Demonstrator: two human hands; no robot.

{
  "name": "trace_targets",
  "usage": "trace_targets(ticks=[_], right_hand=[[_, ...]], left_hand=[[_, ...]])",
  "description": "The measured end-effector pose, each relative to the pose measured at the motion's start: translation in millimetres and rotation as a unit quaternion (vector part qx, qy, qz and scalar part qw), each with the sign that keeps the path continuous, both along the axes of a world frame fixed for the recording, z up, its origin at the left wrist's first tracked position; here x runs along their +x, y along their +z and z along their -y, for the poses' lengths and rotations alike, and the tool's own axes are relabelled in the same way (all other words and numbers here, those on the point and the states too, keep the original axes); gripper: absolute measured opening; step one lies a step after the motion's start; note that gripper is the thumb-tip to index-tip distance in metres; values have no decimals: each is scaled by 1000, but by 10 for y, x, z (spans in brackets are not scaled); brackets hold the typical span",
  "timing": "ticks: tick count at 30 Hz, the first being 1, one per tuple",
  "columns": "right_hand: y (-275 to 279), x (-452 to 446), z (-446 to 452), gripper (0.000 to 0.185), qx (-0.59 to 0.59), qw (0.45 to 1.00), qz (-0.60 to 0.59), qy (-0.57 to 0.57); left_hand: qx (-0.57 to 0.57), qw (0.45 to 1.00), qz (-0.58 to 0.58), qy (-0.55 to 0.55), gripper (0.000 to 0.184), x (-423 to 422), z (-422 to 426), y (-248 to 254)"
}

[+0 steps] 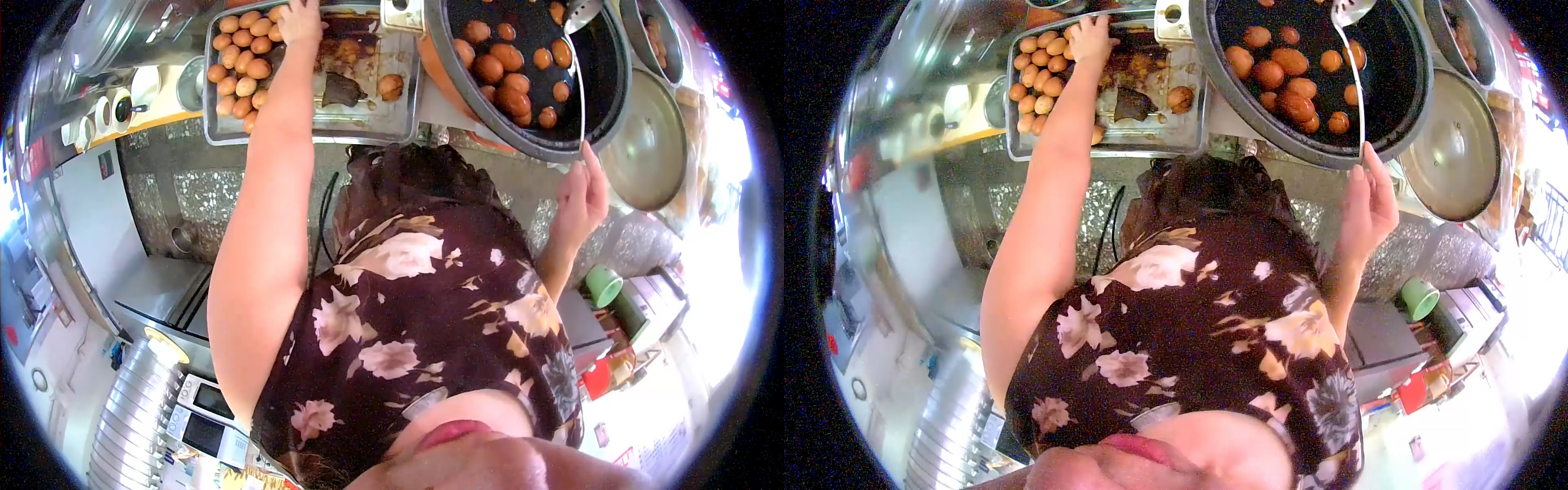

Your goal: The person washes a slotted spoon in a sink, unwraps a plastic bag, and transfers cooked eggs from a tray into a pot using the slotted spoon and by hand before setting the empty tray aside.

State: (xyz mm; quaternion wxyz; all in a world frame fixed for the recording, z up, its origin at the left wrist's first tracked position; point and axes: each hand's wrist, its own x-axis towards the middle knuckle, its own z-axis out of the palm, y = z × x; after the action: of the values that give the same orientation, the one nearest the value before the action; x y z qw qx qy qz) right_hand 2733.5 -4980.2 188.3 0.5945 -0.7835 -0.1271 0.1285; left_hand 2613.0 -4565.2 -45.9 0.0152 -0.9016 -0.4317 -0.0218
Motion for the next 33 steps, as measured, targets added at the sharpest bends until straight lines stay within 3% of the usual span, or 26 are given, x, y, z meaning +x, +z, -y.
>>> trace_targets(ticks=[3,5,7,9,10,11,12,13,15,19,20,23,27,28,31,33], right_hand=[[-66,-27,81,31,-22,1000,12,-12],[-62,-63,123,31,-16,1000,9,-21],[-75,-61,172,31,-36,999,26,-9],[-46,-77,203,32,-38,999,17,-8],[-86,-79,222,32,-46,999,7,4],[-126,-82,232,32,-56,998,-4,19],[-157,-75,226,31,-62,997,5,36],[-179,-62,193,31,-50,998,6,36],[-185,-70,138,32,-6,996,3,87],[-142,-73,3,29,62,987,61,135],[-122,-55,24,28,55,986,15,157],[-114,91,120,27,81,993,4,87],[-71,229,211,26,95,991,2,98],[-87,241,249,27,81,990,11,112],[-71,270,284,29,124,987,-33,97],[-125,296,297,30,88,988,-28,128]], left_hand=[[-29,996,27,84,59,-56,-145,-102],[-86,993,-8,85,57,-64,-227,-115],[-166,975,32,142,57,-45,-104,78],[-198,935,273,107,57,-134,-116,-44],[-383,806,449,51,52,-169,-157,-84],[-447,693,553,119,42,-128,297,587],[-519,578,622,101,36,-139,491,874],[-550,506,661,72,37,-119,694,1178],[-620,415,666,-16,41,-9,1000,1609],[-723,337,593,-108,41,464,1389,1968],[-738,328,578,-114,38,562,1463,2044],[-779,269,554,-113,36,736,1418,1902],[-818,231,520,-82,41,894,1653,2039],[-792,294,534,-35,37,946,1650,1971],[-796,297,528,-14,36,1061,1688,1874],[-813,259,520,35,41,1148,1811,2024]])
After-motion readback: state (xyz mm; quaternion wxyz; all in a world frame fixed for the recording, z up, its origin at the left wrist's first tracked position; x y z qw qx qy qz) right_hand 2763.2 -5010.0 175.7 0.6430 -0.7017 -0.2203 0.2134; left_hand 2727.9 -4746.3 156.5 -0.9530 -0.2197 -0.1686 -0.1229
